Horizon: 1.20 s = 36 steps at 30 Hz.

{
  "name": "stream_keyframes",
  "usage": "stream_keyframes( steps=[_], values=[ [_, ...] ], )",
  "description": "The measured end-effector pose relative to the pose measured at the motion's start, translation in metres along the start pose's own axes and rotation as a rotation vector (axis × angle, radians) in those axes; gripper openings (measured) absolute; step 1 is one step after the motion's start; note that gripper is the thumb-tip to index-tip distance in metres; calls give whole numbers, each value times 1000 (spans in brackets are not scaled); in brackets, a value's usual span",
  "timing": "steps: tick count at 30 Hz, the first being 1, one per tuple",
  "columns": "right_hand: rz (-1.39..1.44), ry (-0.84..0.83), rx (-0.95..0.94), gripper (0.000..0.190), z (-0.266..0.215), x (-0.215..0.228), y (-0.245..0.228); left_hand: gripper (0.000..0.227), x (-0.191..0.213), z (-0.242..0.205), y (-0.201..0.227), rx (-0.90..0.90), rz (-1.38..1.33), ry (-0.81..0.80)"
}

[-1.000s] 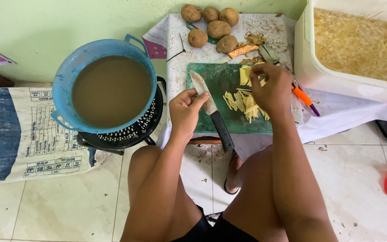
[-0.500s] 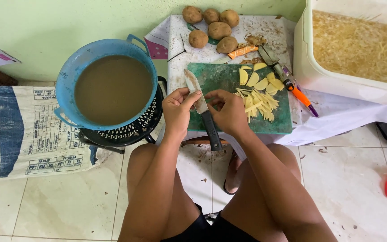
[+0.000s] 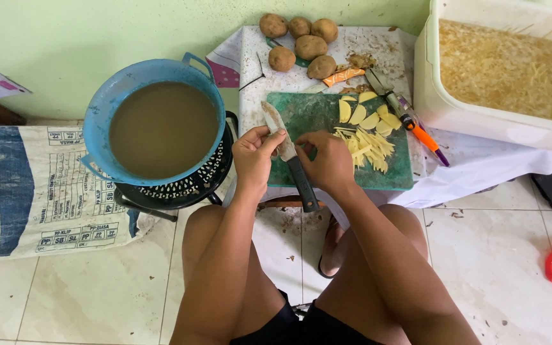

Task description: Julienning potatoes into thin strips using a knife on a cutting board while sitting on the floor.

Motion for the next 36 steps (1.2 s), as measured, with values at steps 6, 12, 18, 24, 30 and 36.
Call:
stream_keyframes(
  steps=[6, 12, 18, 24, 30, 36],
  values=[
    [434, -81, -257, 26, -23, 2, 28, 21, -3, 3, -4, 0, -12, -73],
    [987, -325, -389, 42, -70, -12, 10, 19, -11, 2, -13, 8, -45, -120],
    [1077, -220, -391, 34, -105, -27, 28, 20, -43, -25, -1, 83, -6, -304],
    [912, 7, -376, 28, -123, 2, 26, 21, -46, -32, 7, 18, 176, -453],
    [434, 189, -272, 40, -114, 36, 17, 14, -28, -18, 63, -346, 632, -381],
    [155, 84, -340, 45, -114, 10, 8, 6, -48, -31, 59, -487, 957, -618]
  ],
)
Point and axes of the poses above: each hand's wrist, its own z-axis towards the middle knuckle, its own x-axis out of the back of the hand, y = z × x, the point moved 9 cm from there along z, towards the middle knuckle, and after that the axes turned 9 degrees about -x, right-handed, at the moved point
